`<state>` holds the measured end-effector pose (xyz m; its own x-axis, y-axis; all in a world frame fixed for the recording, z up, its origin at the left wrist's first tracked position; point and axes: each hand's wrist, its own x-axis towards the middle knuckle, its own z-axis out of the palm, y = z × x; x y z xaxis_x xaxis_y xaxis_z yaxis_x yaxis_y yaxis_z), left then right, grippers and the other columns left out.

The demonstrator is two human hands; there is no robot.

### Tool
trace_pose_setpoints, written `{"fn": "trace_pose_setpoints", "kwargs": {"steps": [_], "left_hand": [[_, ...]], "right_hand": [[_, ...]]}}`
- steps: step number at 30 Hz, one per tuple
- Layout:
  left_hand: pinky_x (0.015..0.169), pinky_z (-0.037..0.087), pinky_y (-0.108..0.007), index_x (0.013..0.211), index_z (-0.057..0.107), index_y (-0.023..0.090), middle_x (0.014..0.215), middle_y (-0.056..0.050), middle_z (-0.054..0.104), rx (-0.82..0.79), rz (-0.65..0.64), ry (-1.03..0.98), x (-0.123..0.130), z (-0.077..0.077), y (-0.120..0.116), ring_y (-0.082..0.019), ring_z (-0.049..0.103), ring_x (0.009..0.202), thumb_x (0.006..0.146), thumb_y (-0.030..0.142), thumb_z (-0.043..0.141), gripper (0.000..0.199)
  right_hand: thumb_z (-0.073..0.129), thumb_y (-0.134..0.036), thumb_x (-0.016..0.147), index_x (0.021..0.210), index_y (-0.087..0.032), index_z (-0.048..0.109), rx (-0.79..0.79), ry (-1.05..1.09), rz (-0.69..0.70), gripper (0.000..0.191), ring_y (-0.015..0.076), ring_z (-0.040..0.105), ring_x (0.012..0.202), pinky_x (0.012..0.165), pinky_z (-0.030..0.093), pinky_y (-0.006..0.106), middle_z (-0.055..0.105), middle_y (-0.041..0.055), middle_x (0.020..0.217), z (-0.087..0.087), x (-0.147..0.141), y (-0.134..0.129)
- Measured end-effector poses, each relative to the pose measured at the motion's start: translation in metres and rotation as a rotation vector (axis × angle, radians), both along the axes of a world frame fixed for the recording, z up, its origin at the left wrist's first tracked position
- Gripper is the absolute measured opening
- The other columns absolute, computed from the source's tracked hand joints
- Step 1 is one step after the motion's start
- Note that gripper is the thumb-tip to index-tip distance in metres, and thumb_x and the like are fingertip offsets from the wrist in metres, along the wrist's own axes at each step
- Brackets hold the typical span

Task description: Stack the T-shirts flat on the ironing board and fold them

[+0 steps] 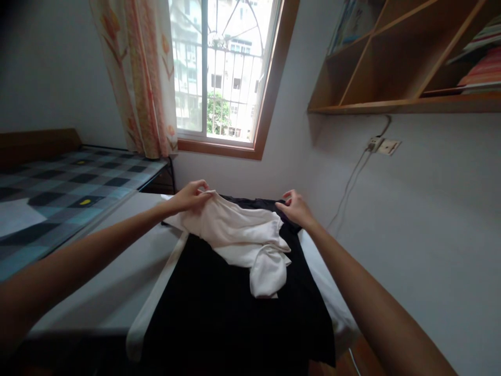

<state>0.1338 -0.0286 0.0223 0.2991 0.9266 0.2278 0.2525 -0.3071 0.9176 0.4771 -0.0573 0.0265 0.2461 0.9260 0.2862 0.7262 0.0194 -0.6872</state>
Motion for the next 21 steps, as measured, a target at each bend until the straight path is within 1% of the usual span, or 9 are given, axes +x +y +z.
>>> {"fn": "trace_pose_setpoints", "kwargs": {"steps": [3, 5, 7, 9, 12, 14, 15, 18, 21], "left_hand": [[0.044, 0.034, -0.018, 0.078, 0.061, 0.015, 0.057, 0.004, 0.056, -0.257, -0.156, -0.067, 0.022, -0.012, -0.014, -0.007, 0.049, 0.047, 0.073, 0.039, 0.076, 0.029], [0.052, 0.042, -0.019, 0.083, 0.067, 0.013, 0.065, 0.000, 0.062, -0.413, -0.408, -0.123, 0.035, -0.012, -0.025, -0.009, 0.056, 0.055, 0.073, 0.041, 0.075, 0.031], [0.063, 0.049, -0.023, 0.087, 0.070, 0.011, 0.074, -0.004, 0.067, -0.483, -0.598, -0.140, 0.043, -0.010, -0.031, -0.012, 0.062, 0.064, 0.074, 0.040, 0.073, 0.031], [0.069, 0.051, -0.026, 0.090, 0.070, 0.010, 0.078, -0.007, 0.069, -0.446, -0.611, -0.128, 0.048, -0.010, -0.030, -0.014, 0.066, 0.070, 0.078, 0.036, 0.068, 0.028], [0.064, 0.051, -0.026, 0.097, 0.068, 0.012, 0.082, -0.008, 0.069, -0.243, -0.340, -0.086, 0.050, -0.022, -0.012, -0.014, 0.066, 0.067, 0.083, 0.027, 0.057, 0.023], [0.066, 0.051, -0.026, 0.106, 0.065, 0.014, 0.094, -0.008, 0.068, -0.057, -0.149, -0.011, 0.051, -0.039, 0.005, -0.014, 0.065, 0.072, 0.076, 0.016, 0.059, 0.030], [0.070, 0.052, -0.027, 0.110, 0.063, 0.014, 0.103, -0.009, 0.067, 0.028, -0.119, 0.037, 0.051, -0.049, 0.013, -0.014, 0.064, 0.077, 0.070, 0.010, 0.062, 0.040], [0.081, 0.052, -0.030, 0.115, 0.063, 0.017, 0.118, -0.010, 0.062, 0.166, -0.321, 0.140, 0.057, -0.077, 0.027, -0.018, 0.061, 0.095, 0.057, 0.004, 0.066, 0.059], [0.085, 0.050, -0.033, 0.097, 0.069, 0.017, 0.106, -0.008, 0.065, 0.215, -0.526, 0.166, 0.073, -0.094, 0.024, -0.024, 0.057, 0.103, 0.054, 0.009, 0.071, 0.045]], "right_hand": [[0.060, -0.070, 0.077, 0.083, -0.017, 0.064, -0.477, 0.208, 0.537, 0.053, 0.0217, 0.064, 0.076, 0.069, 0.053, 0.035, 0.068, 0.0106, 0.083, -0.022, -0.055, -0.020], [0.058, -0.073, 0.078, 0.093, -0.018, 0.065, -0.504, 0.395, 0.701, 0.057, 0.0213, 0.065, 0.082, 0.071, 0.053, 0.034, 0.069, 0.0091, 0.091, -0.033, -0.088, -0.032], [0.067, -0.066, 0.075, 0.098, -0.020, 0.065, -0.355, 0.515, 0.706, 0.051, 0.0196, 0.064, 0.085, 0.075, 0.052, 0.032, 0.069, 0.0059, 0.093, -0.040, -0.108, -0.039], [0.077, -0.053, 0.069, 0.098, -0.020, 0.065, -0.248, 0.611, 0.665, 0.045, 0.0181, 0.063, 0.083, 0.075, 0.051, 0.030, 0.069, 0.0031, 0.090, -0.044, -0.115, -0.040], [0.081, -0.037, 0.063, 0.092, -0.019, 0.066, -0.240, 0.710, 0.609, 0.036, 0.0169, 0.062, 0.076, 0.070, 0.049, 0.029, 0.068, 0.0010, 0.082, -0.043, -0.110, -0.036], [0.077, -0.031, 0.064, 0.087, -0.019, 0.066, -0.246, 0.736, 0.579, 0.028, 0.0158, 0.061, 0.071, 0.067, 0.048, 0.028, 0.068, 0.0004, 0.077, -0.038, -0.104, -0.036], [0.075, -0.030, 0.064, 0.086, -0.019, 0.067, -0.253, 0.747, 0.574, 0.026, 0.0154, 0.060, 0.070, 0.066, 0.047, 0.027, 0.068, 0.0003, 0.076, -0.035, -0.102, -0.037], [0.074, -0.032, 0.067, 0.088, -0.020, 0.067, -0.318, 0.784, 0.616, 0.025, 0.0152, 0.061, 0.072, 0.067, 0.047, 0.027, 0.069, 0.0009, 0.080, -0.024, -0.098, -0.047], [0.076, -0.042, 0.069, 0.093, -0.022, 0.067, -0.387, 0.777, 0.655, 0.032, 0.0154, 0.062, 0.073, 0.068, 0.048, 0.027, 0.069, 0.0002, 0.081, -0.014, -0.095, -0.058]]}}
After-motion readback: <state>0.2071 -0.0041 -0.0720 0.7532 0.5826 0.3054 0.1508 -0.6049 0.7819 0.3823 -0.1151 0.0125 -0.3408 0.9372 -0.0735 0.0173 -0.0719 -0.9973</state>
